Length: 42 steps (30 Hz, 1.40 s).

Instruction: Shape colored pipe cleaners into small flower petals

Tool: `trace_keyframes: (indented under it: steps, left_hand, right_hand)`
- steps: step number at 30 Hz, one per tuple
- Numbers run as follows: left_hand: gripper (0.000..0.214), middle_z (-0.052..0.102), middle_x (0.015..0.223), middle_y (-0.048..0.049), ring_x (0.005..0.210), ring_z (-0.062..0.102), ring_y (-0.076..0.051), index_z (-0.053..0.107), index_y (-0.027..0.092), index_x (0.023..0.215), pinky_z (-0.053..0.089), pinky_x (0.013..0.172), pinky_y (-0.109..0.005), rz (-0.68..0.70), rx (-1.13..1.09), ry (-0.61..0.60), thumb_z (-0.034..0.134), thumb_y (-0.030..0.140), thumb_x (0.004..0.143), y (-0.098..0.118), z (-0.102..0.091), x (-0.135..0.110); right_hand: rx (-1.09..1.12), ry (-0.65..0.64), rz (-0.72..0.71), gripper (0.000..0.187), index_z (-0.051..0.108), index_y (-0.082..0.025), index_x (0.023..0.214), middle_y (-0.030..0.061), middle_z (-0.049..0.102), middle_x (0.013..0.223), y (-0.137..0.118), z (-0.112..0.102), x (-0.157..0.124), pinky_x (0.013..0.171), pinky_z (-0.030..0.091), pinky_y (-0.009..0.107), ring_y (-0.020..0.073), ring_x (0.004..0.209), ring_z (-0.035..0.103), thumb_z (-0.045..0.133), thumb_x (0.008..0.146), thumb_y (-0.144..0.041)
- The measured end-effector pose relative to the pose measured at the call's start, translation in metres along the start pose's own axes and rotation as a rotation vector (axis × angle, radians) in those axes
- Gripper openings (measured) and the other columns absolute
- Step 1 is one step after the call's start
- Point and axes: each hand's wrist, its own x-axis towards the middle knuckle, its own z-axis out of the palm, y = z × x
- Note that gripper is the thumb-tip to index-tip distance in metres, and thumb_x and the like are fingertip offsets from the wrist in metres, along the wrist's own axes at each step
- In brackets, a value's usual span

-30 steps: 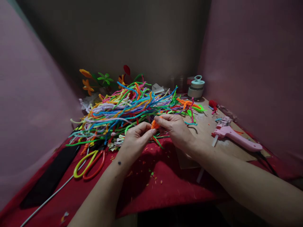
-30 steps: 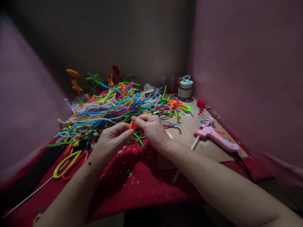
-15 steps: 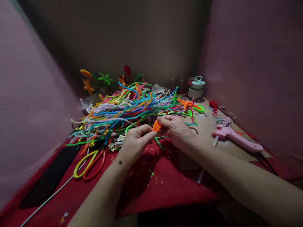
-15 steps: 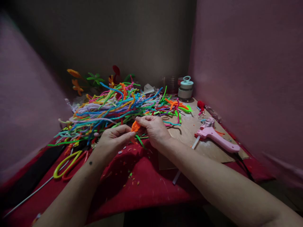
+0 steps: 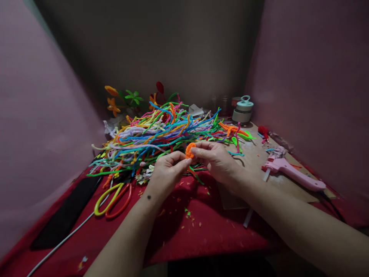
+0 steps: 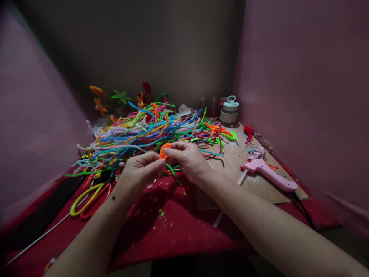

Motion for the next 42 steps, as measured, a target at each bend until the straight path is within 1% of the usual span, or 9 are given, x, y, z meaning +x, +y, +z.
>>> trace_keyframes:
  steps: [4, 8, 12, 17, 22, 27, 34, 38, 42]
  left_hand:
    - [0.017, 0.045, 0.044, 0.0063, 0.036, 0.034, -0.003, 0.057, 0.014, 0.066, 0.025, 0.035, -0.016, -0.008, -0.021, 0.015, 0.061, 0.030, 0.071, 0.000, 0.001, 0.000]
    - [0.017, 0.052, 0.043, 0.0045, 0.031, 0.037, -0.006, 0.058, 0.015, 0.076, 0.026, 0.032, -0.017, -0.112, -0.064, 0.010, 0.063, 0.029, 0.070, 0.000, -0.002, 0.000]
    - [0.025, 0.049, 0.047, 0.0073, 0.032, 0.035, -0.004, 0.057, 0.018, 0.089, 0.025, 0.033, -0.015, -0.049, -0.243, 0.127, 0.067, 0.031, 0.069, -0.002, -0.010, 0.004]
    - [0.026, 0.045, 0.049, 0.0066, 0.035, 0.028, -0.001, 0.063, 0.017, 0.094, 0.019, 0.035, -0.015, -0.069, -0.390, -0.054, 0.065, 0.031, 0.072, -0.002, -0.015, 0.004]
    - [0.019, 0.044, 0.045, 0.0057, 0.036, 0.030, -0.003, 0.064, 0.015, 0.082, 0.020, 0.035, -0.016, -0.036, -0.259, -0.050, 0.064, 0.031, 0.073, -0.002, -0.018, 0.002]
    - [0.016, 0.048, 0.043, 0.0055, 0.035, 0.032, -0.004, 0.060, 0.016, 0.074, 0.024, 0.034, -0.016, 0.008, -0.093, 0.010, 0.060, 0.032, 0.074, 0.001, -0.015, 0.001]
    - [0.014, 0.054, 0.052, 0.0036, 0.043, 0.043, -0.007, 0.060, 0.018, 0.071, 0.033, 0.042, -0.017, 0.188, 0.315, 0.151, 0.054, 0.030, 0.077, -0.004, -0.011, -0.001]
    - [0.016, 0.055, 0.053, 0.0028, 0.044, 0.044, -0.009, 0.061, 0.019, 0.072, 0.034, 0.043, -0.018, 0.193, 0.337, 0.155, 0.053, 0.032, 0.077, -0.007, -0.009, -0.002]
    - [0.014, 0.055, 0.052, 0.0033, 0.044, 0.046, -0.008, 0.060, 0.019, 0.073, 0.036, 0.043, -0.018, 0.178, 0.320, 0.194, 0.053, 0.030, 0.077, -0.005, -0.007, -0.003]
  right_hand:
    - [-0.066, -0.085, 0.045, 0.016, 0.067, -0.012, 0.071, -0.0001, 0.060, 0.066, 0.005, 0.001, -0.003, 0.061, 0.038, 0.024, 0.0088, 0.060, 0.050, 0.069, 0.064, -0.026]
    - [-0.152, -0.006, 0.013, 0.018, 0.066, -0.012, 0.068, -0.0015, 0.057, 0.062, 0.004, 0.001, -0.003, 0.058, 0.036, 0.023, 0.0077, 0.057, 0.047, 0.068, 0.065, -0.030]
    - [-0.241, 0.009, 0.052, 0.021, 0.066, -0.012, 0.069, -0.0006, 0.058, 0.061, -0.002, 0.003, -0.004, 0.056, 0.034, 0.023, 0.0080, 0.055, 0.047, 0.067, 0.065, -0.033]
    - [-0.295, -0.131, 0.137, 0.023, 0.063, -0.012, 0.063, -0.0031, 0.051, 0.052, -0.003, 0.006, -0.008, 0.050, 0.026, 0.023, 0.0057, 0.048, 0.037, 0.066, 0.066, -0.034]
    - [-0.385, -0.193, 0.119, 0.026, 0.059, -0.012, 0.059, -0.0048, 0.042, 0.050, 0.001, 0.002, -0.009, 0.048, 0.020, 0.024, 0.0052, 0.047, 0.030, 0.062, 0.071, -0.035]
    - [-0.375, -0.226, 0.129, 0.026, 0.061, -0.012, 0.062, -0.0039, 0.043, 0.051, 0.002, 0.002, -0.009, 0.048, 0.021, 0.024, 0.0059, 0.047, 0.030, 0.059, 0.073, -0.036]
    - [-0.409, -0.146, 0.163, 0.022, 0.059, -0.013, 0.058, -0.0050, 0.040, 0.047, 0.001, 0.007, -0.011, 0.045, 0.018, 0.023, 0.0053, 0.044, 0.028, 0.060, 0.069, -0.033]
    - [-0.452, -0.152, 0.175, 0.022, 0.057, -0.013, 0.054, -0.0048, 0.041, 0.045, 0.003, 0.005, -0.010, 0.043, 0.019, 0.023, 0.0050, 0.042, 0.028, 0.059, 0.068, -0.030]
    - [-0.478, -0.144, 0.146, 0.021, 0.062, -0.012, 0.058, -0.0023, 0.049, 0.047, 0.007, 0.003, -0.008, 0.044, 0.026, 0.022, 0.0061, 0.043, 0.037, 0.059, 0.069, -0.030]
